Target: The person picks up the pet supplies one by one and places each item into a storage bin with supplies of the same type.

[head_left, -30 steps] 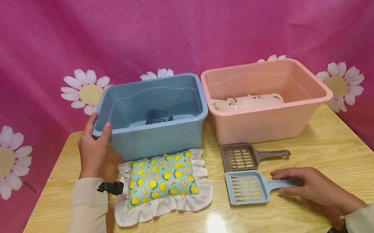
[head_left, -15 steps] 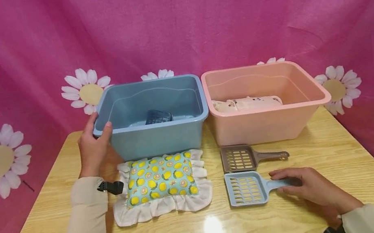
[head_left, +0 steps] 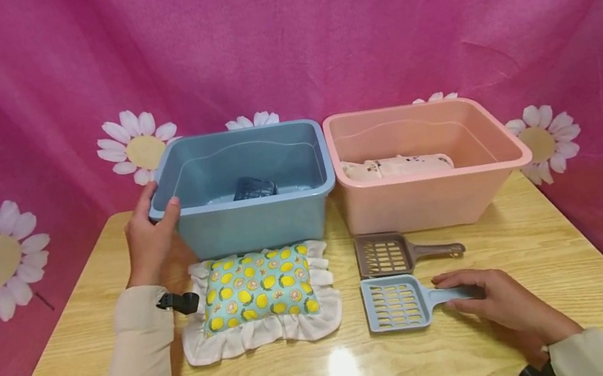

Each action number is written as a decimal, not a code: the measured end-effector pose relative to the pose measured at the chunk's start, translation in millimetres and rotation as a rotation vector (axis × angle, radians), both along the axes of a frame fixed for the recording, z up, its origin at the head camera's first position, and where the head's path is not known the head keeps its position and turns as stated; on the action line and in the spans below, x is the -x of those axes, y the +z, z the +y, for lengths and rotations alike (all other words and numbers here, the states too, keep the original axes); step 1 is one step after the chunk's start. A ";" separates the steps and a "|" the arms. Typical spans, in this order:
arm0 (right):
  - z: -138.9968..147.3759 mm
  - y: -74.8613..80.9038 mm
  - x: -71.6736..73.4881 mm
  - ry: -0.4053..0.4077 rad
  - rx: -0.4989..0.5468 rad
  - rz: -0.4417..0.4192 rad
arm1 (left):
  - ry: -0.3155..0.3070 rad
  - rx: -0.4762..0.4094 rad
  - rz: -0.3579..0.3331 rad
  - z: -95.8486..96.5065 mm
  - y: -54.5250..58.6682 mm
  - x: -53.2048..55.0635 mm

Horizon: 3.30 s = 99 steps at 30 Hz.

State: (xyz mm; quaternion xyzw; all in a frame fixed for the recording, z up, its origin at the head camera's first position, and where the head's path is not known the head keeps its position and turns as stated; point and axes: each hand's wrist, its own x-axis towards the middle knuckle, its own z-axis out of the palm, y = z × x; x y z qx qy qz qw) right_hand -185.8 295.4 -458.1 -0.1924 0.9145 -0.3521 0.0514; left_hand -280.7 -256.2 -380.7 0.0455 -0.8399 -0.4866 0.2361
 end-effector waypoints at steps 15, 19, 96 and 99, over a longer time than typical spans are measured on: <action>-2.8 7.6 -4.0 0.030 0.075 -0.043 | 0.005 0.007 0.008 -0.8 1.4 -1.8; -2.3 10.9 -5.6 0.027 0.056 -0.044 | 0.001 0.005 0.010 -0.3 1.8 -1.0; -50.6 135.9 43.8 0.013 0.237 0.232 | -0.065 0.196 0.007 -4.2 3.8 15.8; -56.0 137.1 50.5 0.001 0.248 0.234 | -0.058 0.193 0.007 -4.9 5.5 12.7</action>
